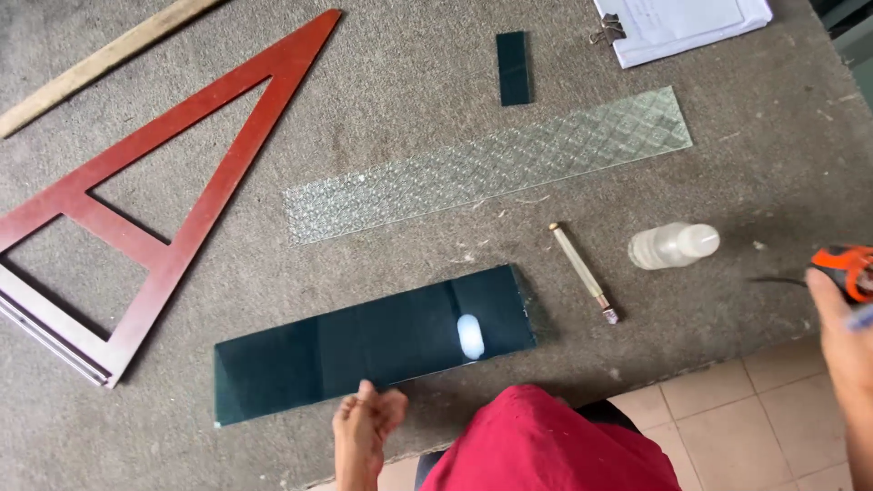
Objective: Measuring and preparing to cut a piece of dark glass using a tape measure, marker, and square.
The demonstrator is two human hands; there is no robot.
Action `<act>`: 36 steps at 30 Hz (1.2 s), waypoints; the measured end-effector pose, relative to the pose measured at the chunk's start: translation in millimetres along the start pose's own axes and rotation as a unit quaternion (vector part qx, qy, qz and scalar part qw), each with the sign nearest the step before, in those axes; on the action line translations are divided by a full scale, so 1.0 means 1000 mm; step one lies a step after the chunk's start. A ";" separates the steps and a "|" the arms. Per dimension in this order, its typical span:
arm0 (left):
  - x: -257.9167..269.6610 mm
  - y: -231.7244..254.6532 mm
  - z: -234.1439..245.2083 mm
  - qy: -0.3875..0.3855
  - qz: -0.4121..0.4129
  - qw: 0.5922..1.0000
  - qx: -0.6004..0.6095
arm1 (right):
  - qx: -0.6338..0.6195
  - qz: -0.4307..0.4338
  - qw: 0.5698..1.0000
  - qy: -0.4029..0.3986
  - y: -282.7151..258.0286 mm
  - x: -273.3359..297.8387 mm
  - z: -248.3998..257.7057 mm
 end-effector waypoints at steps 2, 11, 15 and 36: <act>0.046 0.031 -0.017 -0.049 0.033 0.986 -0.153 | 0.019 -0.012 1.000 -0.002 -0.078 0.033 0.010; 0.110 0.017 -0.113 -0.502 0.029 0.843 -0.193 | -0.120 0.070 0.986 -0.096 -0.300 0.141 -0.124; 0.085 0.000 -0.118 -0.471 0.152 0.867 -0.049 | -0.168 0.009 0.968 -0.186 -0.338 0.145 -0.149; 0.050 0.065 -0.094 -0.060 -0.463 0.639 -0.612 | -0.252 -0.153 0.941 -0.166 -0.279 0.115 -0.171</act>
Point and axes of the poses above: each hand's wrist, its own x-axis away from the middle knuckle, its own z-axis out of the back of the hand, y = z × x, the point moved 3 cm from there along -x, towards the middle knuckle, and after that the axes turned 6 degrees about y, right-handed, at the moved point
